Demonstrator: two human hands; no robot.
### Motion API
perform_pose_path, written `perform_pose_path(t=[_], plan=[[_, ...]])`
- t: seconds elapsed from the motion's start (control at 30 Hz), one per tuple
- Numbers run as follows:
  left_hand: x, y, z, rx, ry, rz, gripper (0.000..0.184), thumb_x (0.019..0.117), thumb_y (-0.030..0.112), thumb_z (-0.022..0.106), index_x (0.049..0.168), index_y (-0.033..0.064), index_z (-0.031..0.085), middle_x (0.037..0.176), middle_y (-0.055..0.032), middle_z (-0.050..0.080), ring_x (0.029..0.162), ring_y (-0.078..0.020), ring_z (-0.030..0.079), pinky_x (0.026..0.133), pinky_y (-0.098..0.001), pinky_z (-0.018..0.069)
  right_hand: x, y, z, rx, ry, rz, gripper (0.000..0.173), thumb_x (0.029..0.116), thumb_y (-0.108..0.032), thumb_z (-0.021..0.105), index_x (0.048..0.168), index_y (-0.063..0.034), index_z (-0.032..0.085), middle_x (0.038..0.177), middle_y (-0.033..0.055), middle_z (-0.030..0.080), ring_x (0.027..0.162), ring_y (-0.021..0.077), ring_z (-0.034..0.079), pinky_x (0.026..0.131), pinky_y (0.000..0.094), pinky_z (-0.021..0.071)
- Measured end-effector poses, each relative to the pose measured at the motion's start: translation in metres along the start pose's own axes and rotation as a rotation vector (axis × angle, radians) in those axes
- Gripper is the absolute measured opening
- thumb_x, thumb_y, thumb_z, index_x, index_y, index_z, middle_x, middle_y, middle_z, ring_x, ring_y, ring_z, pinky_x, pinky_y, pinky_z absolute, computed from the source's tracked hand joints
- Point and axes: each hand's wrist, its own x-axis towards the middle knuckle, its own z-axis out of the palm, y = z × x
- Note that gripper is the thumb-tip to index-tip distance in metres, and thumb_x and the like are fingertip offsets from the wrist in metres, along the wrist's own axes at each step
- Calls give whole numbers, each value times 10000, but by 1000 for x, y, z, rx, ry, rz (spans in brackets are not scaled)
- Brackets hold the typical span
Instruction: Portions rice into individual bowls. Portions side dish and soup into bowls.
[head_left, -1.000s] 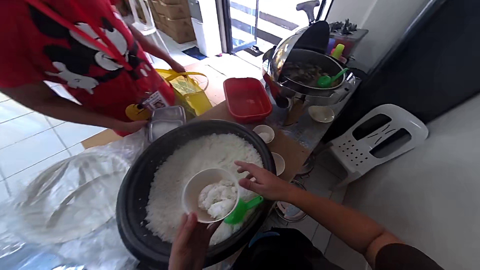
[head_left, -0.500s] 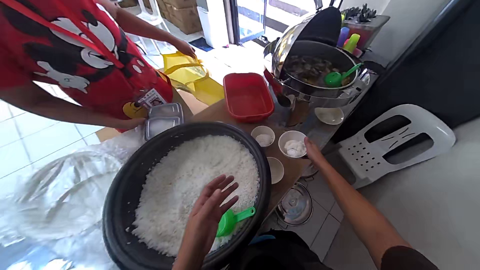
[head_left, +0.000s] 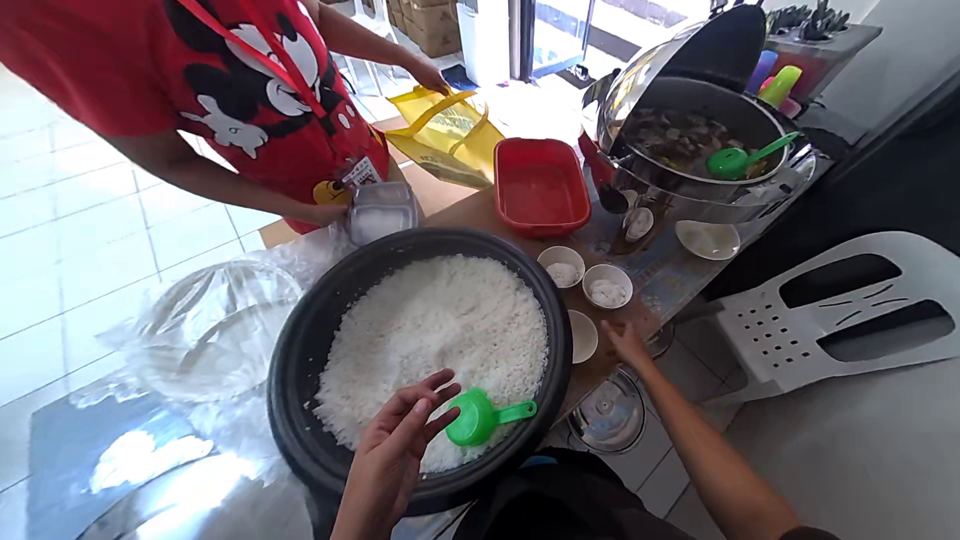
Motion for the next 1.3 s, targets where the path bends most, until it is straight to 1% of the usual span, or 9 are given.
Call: perform_pose_path(t=[0.2, 0.3, 0.4, 0.47, 0.53, 0.63, 0.8, 0.93, 1.3], plan=[[-7, 17, -13, 171, -14, 43, 242, 1015, 113, 422, 1073, 71, 654, 1230, -48, 700, 1095, -169, 695, 910, -324, 592, -18, -16, -4, -268, -8, -64, 498, 1032, 9, 492, 1507, 97, 372, 1465, 357, 473, 1354, 462, 502, 1124, 566, 400], [-14, 11, -14, 255, -25, -2, 252, 1025, 113, 421, 1182, 13, 590, 1231, -65, 676, 1084, -162, 690, 904, -329, 590, -72, -55, -58, -380, 37, -164, 469, 1053, -31, 441, 1514, 46, 401, 1285, 351, 588, 1017, 433, 666, 872, 572, 541], [-24, -4, 0, 246, -167, -68, 448, 1002, 206, 537, 1371, -37, 462, 1348, -123, 602, 1162, -185, 650, 923, -359, 575, -151, -106, -66, -345, -98, -391, 439, 1032, -34, 422, 1465, 28, 457, 1012, 209, 655, 674, 165, 618, 604, 342, 532], [-29, -13, 8, 160, -291, -71, 878, 931, 422, 672, 1538, -40, 237, 1470, -143, 507, 1234, -188, 613, 960, -375, 569, -192, -130, -35, -324, -257, -559, 437, 1002, -28, 454, 1427, 65, 495, 1089, 205, 676, 790, 146, 657, 703, 332, 562], [-36, -16, 8, 10, -331, -54, 1095, 867, 581, 698, 1564, -12, 98, 1385, -68, 565, 1128, -130, 659, 906, -336, 596, -211, -141, 7, -299, -449, -661, 443, 992, -60, 463, 1416, 57, 511, 1152, 180, 681, 897, 123, 682, 791, 312, 576], [-50, -11, -20, -142, -163, -64, 978, 854, 589, 681, 1508, 32, 215, 1182, -3, 680, 992, -128, 713, 809, -333, 631, -191, -143, 45, -266, -769, -766, 449, 1071, -244, 477, 1416, 39, 520, 1205, 99, 681, 1023, 32, 669, 919, 228, 558], [-78, -6, -84, -322, 202, -29, 693, 819, 391, 713, 1356, 99, 386, 1053, -33, 725, 912, -172, 737, 764, -358, 635, -181, -151, 83, -1102, -781, -879, 463, 1035, -115, 582, 1496, -108, 539, 1345, 296, 597, 1237, 486, 573, 1055, 644, 402], [-105, -4, -125, -319, 419, 53, 579, 803, 315, 697, 1279, 106, 443, 1019, -32, 735, 883, -180, 745, 740, -372, 641, -187, -156, 107, -1420, -823, -770, 678, 996, 71, 510, 1611, -168, 353, 1338, 321, 574, 1227, 520, 569, 988, 637, 466], [-133, -6, -159, -331, 519, 114, 603, 759, 324, 758, 1245, 134, 456, 1004, -24, 742, 871, -175, 752, 733, -370, 645, -186, -175, 135, -1511, -807, -720, 778, 1000, 11, 535, 1661, -175, 170, 1386, 316, 529, 1141, 509, 615, 936, 629, 496]])
